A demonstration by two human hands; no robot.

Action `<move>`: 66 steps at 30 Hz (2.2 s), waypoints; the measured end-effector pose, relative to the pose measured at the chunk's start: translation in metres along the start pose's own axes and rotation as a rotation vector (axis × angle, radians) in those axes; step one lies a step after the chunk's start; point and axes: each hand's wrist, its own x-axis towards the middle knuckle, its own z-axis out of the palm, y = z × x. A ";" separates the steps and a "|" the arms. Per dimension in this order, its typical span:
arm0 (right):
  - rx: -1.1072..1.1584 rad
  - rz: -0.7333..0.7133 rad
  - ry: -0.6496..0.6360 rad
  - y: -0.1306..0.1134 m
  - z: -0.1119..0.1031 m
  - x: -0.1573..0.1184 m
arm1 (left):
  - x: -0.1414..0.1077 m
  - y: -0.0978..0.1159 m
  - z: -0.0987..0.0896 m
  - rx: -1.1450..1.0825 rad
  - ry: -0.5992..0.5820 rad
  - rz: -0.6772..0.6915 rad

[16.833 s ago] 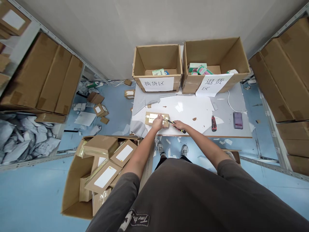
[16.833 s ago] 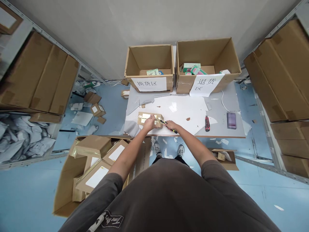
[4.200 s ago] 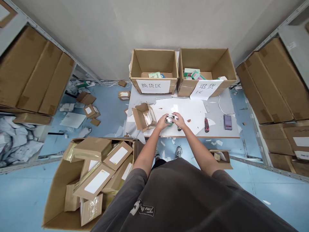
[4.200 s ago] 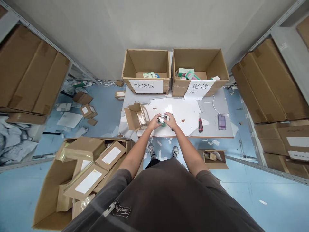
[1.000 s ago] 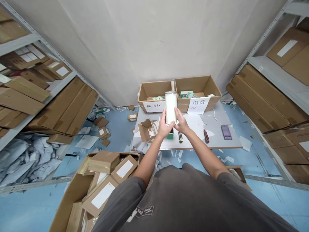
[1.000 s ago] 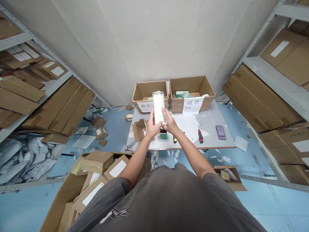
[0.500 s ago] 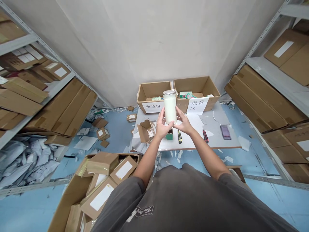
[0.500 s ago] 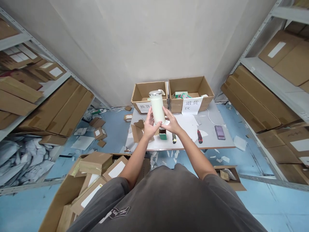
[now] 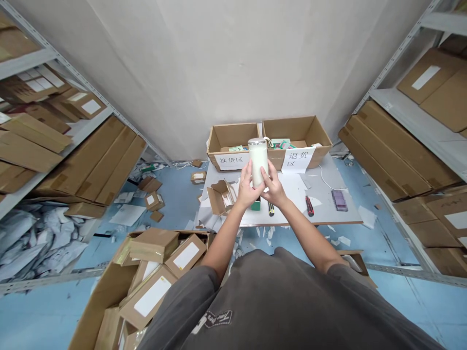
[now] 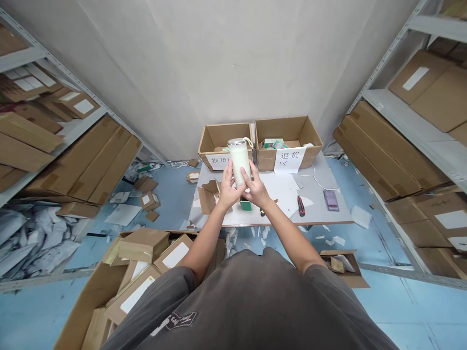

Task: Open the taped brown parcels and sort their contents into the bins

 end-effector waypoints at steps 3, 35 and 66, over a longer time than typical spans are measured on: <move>-0.020 0.030 0.024 -0.004 -0.002 -0.001 | 0.000 0.003 -0.002 0.047 0.013 0.006; 0.136 0.042 -0.037 0.002 0.005 0.008 | 0.017 -0.005 -0.019 -0.216 -0.102 -0.043; 0.192 0.162 -0.083 0.013 0.024 -0.021 | 0.014 -0.050 -0.026 -0.304 -0.256 -0.189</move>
